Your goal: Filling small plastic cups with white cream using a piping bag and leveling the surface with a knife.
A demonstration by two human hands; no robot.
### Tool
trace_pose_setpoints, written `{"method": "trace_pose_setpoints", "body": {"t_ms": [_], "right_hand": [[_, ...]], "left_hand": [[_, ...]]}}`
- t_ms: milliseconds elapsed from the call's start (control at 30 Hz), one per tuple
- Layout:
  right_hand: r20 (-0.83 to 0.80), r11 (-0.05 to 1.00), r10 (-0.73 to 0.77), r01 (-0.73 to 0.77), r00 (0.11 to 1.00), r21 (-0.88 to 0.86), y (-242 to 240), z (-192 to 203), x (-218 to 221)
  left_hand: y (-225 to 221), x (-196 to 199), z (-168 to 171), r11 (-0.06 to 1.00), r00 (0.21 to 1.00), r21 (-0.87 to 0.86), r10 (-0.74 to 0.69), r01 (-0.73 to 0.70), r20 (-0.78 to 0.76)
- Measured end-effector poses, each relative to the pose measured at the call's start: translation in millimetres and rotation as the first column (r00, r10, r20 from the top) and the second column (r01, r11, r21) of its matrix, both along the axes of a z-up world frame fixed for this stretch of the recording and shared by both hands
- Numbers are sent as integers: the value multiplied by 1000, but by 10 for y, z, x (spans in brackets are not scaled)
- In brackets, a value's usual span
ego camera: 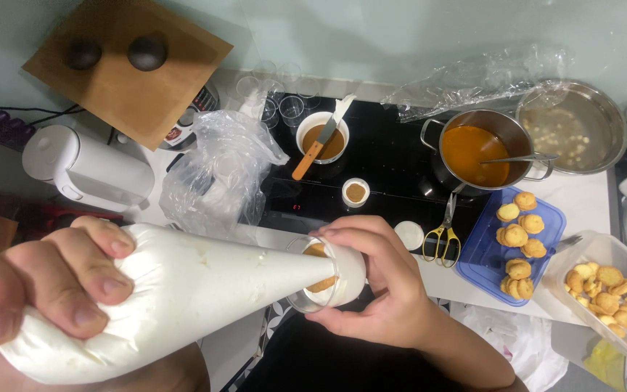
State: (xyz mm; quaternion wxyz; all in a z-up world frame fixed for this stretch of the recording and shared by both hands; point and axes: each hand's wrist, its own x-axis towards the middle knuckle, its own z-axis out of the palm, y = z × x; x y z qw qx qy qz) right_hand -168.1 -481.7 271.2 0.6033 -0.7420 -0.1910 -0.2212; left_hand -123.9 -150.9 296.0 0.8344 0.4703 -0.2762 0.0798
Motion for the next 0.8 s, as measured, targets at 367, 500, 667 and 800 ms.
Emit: {"method": "trace_pose_setpoints", "body": {"t_ms": [367, 500, 667, 800], "right_hand": [[-209, 826, 419, -275, 884, 492, -83, -69, -30], [-246, 814, 465, -301, 851, 498, -127, -47, -36], [-285, 776, 518, -303, 806, 554, -110, -77, -32], [-281, 742, 526, -272, 803, 613, -76, -102, -21]], "left_hand": [[-316, 557, 220, 1000, 1000, 11, 8, -8, 22], [-222, 571, 145, 998, 996, 0, -67, 67, 57], [-214, 588, 127, 997, 991, 22, -75, 73, 107], [-300, 514, 218, 999, 998, -2, -52, 52, 47]]}}
